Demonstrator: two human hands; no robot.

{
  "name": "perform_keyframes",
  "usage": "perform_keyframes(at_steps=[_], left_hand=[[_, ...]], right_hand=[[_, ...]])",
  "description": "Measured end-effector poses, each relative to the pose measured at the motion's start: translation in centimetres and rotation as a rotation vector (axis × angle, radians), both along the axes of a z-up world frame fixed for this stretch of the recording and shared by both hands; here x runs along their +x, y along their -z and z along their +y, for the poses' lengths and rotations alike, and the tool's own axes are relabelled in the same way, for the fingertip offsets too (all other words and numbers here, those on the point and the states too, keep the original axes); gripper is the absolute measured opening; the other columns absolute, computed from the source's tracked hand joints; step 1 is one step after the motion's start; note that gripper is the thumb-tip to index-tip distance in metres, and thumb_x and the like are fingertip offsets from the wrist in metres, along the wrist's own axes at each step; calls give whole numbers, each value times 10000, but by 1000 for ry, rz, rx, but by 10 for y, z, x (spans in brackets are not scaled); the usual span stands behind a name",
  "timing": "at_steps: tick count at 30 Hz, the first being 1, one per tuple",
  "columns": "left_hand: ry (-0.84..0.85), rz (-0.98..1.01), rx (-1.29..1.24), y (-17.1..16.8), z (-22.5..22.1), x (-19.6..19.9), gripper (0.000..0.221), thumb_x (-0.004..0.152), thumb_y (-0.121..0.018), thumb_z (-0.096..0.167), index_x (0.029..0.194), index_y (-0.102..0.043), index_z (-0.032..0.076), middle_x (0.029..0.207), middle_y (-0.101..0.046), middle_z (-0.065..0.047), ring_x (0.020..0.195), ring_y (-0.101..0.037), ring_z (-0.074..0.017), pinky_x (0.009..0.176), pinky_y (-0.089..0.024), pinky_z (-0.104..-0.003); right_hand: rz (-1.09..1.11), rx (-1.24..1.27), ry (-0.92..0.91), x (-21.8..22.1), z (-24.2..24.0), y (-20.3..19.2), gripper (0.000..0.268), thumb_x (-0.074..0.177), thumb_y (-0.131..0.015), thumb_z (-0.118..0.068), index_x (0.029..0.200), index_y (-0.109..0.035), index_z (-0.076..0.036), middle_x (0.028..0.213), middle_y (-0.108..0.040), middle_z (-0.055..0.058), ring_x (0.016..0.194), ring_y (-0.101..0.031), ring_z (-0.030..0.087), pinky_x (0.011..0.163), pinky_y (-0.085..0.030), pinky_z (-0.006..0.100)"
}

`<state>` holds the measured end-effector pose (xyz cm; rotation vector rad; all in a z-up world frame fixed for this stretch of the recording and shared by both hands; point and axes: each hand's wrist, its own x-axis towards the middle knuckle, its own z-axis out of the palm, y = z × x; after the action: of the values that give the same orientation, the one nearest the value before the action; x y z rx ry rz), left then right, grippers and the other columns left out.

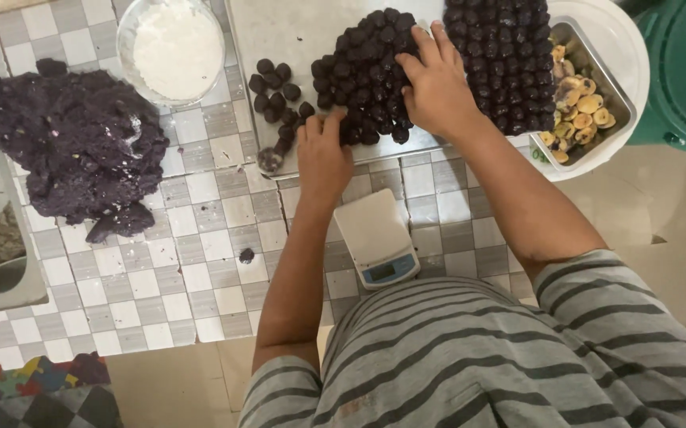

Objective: Portioning and shaping dark dough into balls using a digital scale and placing them on a tray

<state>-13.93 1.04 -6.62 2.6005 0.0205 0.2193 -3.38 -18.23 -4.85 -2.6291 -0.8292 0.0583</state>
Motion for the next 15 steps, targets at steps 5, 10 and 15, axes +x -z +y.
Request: perform_keyframes(at_steps=[5, 10, 15], left_hand=[[-2, 67, -87, -8, -3, -7, 544, 694, -557, -57, 1220, -496, 69, 1262, -452, -189, 1101, -434, -377, 900, -429, -491], [32, -34, -117, -11, -2, -14, 468, 740, -623, -9, 1194, -527, 59, 1292, -452, -197, 1180, -423, -392, 926, -441, -523], [29, -15, -125, -19, 1, -21, 469, 754, -654, 21, 1200, -521, 78, 1295, -445, -171, 1168, -423, -378, 937, -416, -521]], right_hand=[[66, -2, 29, 9, -1, -2, 465, 798, -656, -102, 1224, -518, 22, 1449, -172, 243, 1318, -63, 440, 974, -255, 682], [10, -92, -21, 12, -4, 2, 455, 783, -687, -155, 1206, -595, -14, 1431, -270, 233, 1312, -103, 434, 978, -283, 622], [44, 9, -20, 9, -4, 1, 411, 732, -734, -121, 1084, -555, -7, 1396, -323, 234, 1318, -144, 426, 972, -309, 617]])
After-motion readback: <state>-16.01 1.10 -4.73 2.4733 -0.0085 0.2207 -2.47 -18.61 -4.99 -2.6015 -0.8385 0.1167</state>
